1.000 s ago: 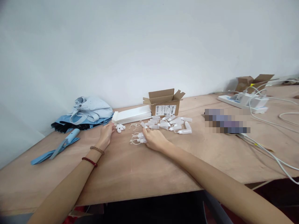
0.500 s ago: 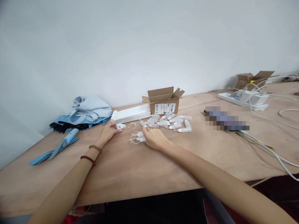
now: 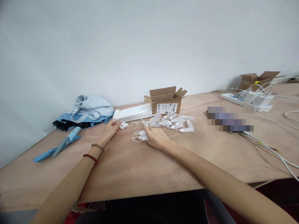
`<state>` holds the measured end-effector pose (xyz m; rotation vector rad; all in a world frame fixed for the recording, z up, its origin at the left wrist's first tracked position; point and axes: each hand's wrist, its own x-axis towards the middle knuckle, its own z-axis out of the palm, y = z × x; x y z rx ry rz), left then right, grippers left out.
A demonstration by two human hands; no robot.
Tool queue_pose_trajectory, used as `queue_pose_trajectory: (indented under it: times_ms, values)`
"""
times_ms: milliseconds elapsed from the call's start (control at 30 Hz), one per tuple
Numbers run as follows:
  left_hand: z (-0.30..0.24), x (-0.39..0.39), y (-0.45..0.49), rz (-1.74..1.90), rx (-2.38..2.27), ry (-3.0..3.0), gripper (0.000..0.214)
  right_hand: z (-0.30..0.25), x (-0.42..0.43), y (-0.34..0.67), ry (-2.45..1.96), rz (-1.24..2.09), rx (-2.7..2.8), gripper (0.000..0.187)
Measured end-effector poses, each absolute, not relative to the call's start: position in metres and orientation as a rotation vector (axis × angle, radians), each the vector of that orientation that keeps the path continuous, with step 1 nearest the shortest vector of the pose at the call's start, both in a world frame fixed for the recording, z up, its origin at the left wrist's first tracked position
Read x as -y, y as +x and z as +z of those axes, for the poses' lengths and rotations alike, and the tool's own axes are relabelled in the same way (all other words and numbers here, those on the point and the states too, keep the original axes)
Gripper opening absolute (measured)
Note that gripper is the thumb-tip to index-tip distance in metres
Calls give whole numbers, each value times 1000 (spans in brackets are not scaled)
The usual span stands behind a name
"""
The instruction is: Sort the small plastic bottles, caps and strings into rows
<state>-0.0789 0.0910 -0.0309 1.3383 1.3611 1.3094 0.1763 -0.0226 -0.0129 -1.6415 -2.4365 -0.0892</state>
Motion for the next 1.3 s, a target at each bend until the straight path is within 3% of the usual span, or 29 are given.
queue_pose_trajectory:
  times_ms: [200,333,500,533,633,800,1100,1300]
  values:
    - [-20,-86,-80,1328,-1539,1500,41,-12,23,181,-1633,-124,2447,39]
    - [-4,-64,-61,1207,-1338,1510,41,-11,20,185,-1649,-252,2467,49]
    - [0,-23,-16,567,-1061,1685,85,-15,15,182,-1528,-433,2526,40]
    - [-2,-18,-10,526,-1063,1742,79,-15,14,182,-1495,-471,2529,37]
    - [-7,-10,1,412,-990,2034,22,-16,12,181,-1415,-579,2500,34]
    - [-8,-8,0,305,-988,2229,39,-14,5,191,-1351,-682,2474,33]
    - [25,-2,-6,228,-795,1520,44,-10,-5,207,-1307,-471,2297,50]
    - [35,-9,-29,243,-728,1451,46,-8,-16,244,-1491,-494,2171,43]
